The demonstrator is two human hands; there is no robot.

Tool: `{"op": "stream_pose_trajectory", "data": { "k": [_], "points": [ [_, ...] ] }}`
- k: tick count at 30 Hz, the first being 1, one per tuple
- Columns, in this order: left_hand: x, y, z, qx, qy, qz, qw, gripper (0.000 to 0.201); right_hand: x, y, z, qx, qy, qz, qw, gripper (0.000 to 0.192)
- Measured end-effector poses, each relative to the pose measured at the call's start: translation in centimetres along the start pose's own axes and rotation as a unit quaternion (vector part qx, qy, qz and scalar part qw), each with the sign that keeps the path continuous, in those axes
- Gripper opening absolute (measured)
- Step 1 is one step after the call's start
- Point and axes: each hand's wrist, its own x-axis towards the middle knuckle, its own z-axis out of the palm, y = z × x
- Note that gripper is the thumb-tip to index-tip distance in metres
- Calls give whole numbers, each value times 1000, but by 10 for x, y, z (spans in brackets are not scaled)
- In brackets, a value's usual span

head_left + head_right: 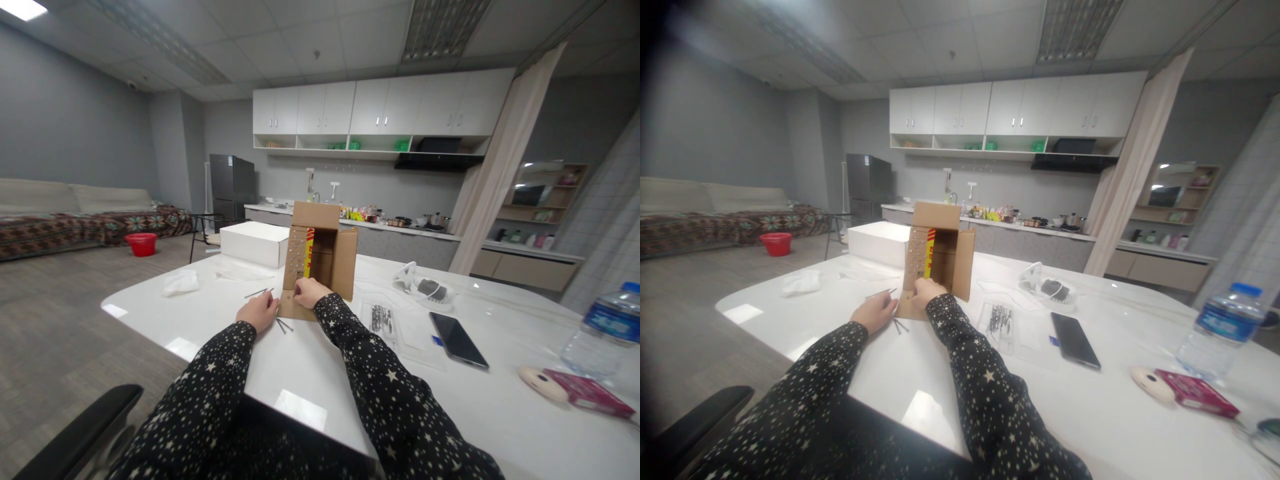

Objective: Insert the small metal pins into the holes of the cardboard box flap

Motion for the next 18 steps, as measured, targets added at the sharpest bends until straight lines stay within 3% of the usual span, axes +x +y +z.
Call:
{"op": "stream_pose_trajectory", "data": {
  "k": [18],
  "points": [
    [0,1,-1,-9,-5,-1,1000,38,-4,-2,-4,-21,-4,31,999,21]
  ]
}}
